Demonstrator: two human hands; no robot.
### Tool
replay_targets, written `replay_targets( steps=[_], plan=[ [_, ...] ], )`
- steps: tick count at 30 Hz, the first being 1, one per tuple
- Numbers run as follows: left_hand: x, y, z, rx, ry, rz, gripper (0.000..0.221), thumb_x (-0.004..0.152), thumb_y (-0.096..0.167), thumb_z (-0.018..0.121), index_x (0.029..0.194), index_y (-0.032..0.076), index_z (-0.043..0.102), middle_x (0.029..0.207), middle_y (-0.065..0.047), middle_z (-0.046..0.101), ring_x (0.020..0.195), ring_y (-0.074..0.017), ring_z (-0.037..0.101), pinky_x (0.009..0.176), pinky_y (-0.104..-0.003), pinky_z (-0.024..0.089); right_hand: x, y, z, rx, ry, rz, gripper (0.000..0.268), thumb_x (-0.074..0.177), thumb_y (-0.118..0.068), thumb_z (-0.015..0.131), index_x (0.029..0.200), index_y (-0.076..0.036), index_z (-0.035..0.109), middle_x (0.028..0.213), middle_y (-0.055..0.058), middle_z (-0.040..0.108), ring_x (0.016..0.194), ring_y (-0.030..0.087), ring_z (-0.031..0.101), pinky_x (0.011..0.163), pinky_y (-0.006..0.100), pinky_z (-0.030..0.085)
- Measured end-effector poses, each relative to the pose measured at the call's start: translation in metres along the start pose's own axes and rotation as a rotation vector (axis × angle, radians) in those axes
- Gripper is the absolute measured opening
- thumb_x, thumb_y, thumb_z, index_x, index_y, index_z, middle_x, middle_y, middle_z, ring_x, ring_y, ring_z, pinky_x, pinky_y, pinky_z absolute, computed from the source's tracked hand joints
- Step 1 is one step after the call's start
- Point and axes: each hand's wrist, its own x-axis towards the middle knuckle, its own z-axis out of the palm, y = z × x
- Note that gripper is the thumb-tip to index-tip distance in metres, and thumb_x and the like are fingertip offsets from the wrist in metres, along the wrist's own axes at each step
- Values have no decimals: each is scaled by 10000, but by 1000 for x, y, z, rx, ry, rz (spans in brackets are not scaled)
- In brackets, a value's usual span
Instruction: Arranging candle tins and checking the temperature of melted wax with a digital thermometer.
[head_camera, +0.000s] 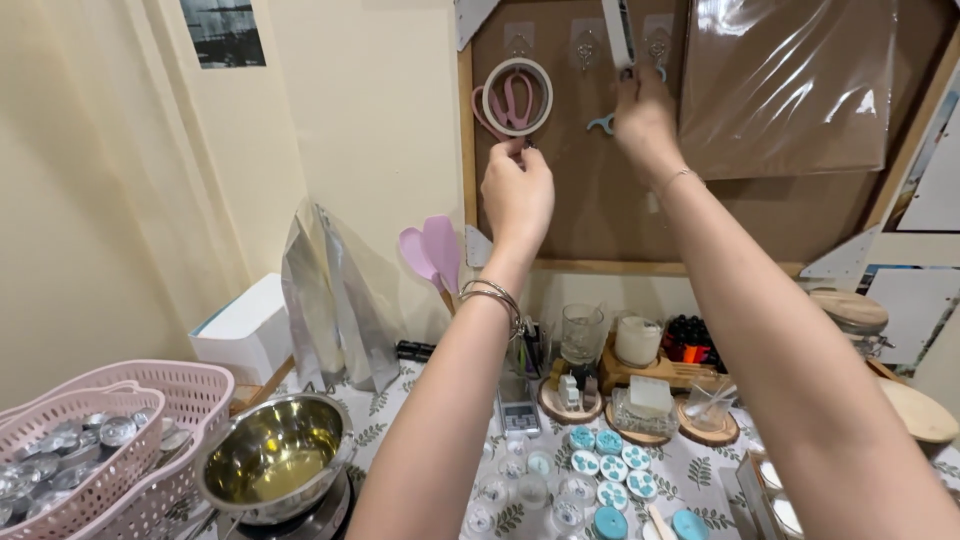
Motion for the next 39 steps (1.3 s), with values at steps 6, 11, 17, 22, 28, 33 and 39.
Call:
replay_targets(
  steps=[6,11,17,22,28,33,39],
  plan=[
    [-60,6,-28,70,-90,33,434,997,299,487,1278,16,659,1150,-238,725,1099,-396,676,970,-449,521,-81,-37,-21,1065,-337,527,208,1110,-204,515,1051,-41,630,856,29,600,785,145,554,720,301,467],
    [-166,60,-122,312,-703,-12,496,918,358,602,1271,12,568,994,-246,724,963,-424,694,865,-497,539,-181,-71,-63,1329,-461,934,211,1076,-231,487,981,-76,595,800,20,584,697,148,522,664,300,454],
    [-245,36,-194,398,-814,10,239,936,205,597,928,1,721,840,-193,756,829,-382,732,791,-484,560,-270,-91,-95,1419,-482,1008,224,1136,-224,472,1072,-47,594,932,56,611,887,167,598,850,341,512],
    [-269,51,-265,378,-733,-83,195,973,143,553,968,20,704,804,-134,774,743,-277,770,723,-402,587,-295,-172,-130,1288,-486,1060,354,1080,-317,411,1094,-25,613,1058,132,653,1011,218,631,986,370,536],
    [-324,46,-335,332,-463,-181,162,978,163,593,1029,20,648,800,-88,781,692,-200,796,592,-322,600,-334,-197,-137,1086,-627,1062,310,1078,-334,484,1049,-52,610,1046,108,629,999,193,600,997,334,530],
    [-351,9,-360,358,-320,-161,125,982,131,612,992,16,660,800,-82,760,680,-191,773,586,-325,589,-358,-189,-128,920,-708,1096,261,1069,-290,551,1088,-55,665,981,33,626,880,110,562,866,250,505],
    [-343,-2,-373,431,-252,-136,163,993,103,561,1036,9,687,835,-85,731,659,-174,718,582,-337,565,-356,-167,-110,997,-702,986,245,1076,-234,525,1089,-16,638,925,39,667,758,93,588,748,248,539]
  ],
)
